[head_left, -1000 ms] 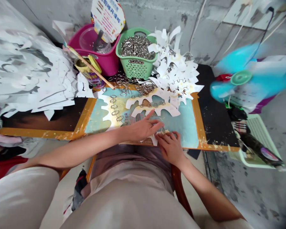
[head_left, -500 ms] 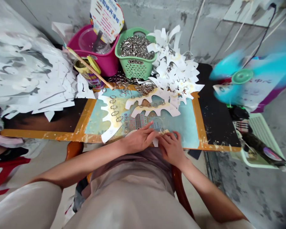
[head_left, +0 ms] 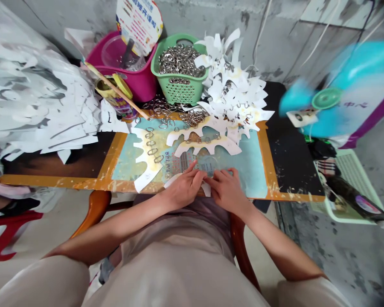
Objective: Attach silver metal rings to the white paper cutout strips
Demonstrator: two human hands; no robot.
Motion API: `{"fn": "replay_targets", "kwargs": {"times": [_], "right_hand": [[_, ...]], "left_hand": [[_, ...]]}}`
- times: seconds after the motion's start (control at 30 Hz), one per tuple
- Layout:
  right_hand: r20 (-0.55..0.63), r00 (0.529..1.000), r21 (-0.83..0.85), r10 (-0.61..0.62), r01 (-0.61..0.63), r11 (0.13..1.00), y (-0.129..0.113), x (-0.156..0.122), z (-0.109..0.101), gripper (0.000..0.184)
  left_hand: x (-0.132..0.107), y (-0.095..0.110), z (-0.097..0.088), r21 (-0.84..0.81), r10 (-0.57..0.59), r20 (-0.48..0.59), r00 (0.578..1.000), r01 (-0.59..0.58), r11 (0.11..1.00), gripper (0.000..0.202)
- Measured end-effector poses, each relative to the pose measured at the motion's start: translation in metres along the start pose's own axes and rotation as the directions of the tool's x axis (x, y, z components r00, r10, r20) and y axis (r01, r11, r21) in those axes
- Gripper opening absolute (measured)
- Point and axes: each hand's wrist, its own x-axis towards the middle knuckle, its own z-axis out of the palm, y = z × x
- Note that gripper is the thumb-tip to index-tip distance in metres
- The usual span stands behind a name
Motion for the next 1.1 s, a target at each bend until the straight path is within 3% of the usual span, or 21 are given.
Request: {"fn": "replay_targets", "kwargs": {"times": [0.37,0.6,0.8,0.97,1.1], "right_hand": [[-0.052,0.996,-0.019,0.072,-0.073,0.997,-0.004,-0.007,0.008,0.041],[-0.071,0.997,0.084,0.015,-0.009,0.996,0.005,-0.02,0.006,0.039],[-0.098,0.995,0.103,-0.005,0.015,0.995,0.011,-0.021,0.003,0.024],[-0.224,0.973,0.293,0.055,0.013,0.956,0.019,-0.01,0.003,0.013],[-0.362,0.902,0.507,0.233,-0.019,0.862,0.021,-0.01,-0.001,0.012]], "left_hand": [[0.0,-0.001,0.0,0.016,-0.019,0.103,0.994,0.018,1.0,0.035],[0.006,0.005,-0.018,0.045,-0.001,0.229,0.973,-0.009,0.999,0.04],[0.009,-0.002,-0.016,0.031,0.039,0.19,0.981,-0.045,0.998,0.021],[0.011,-0.01,-0.009,0.055,0.105,0.191,0.976,-0.118,0.992,0.018],[0.01,-0.01,-0.01,0.058,0.113,0.179,0.977,-0.125,0.99,0.02]]}}
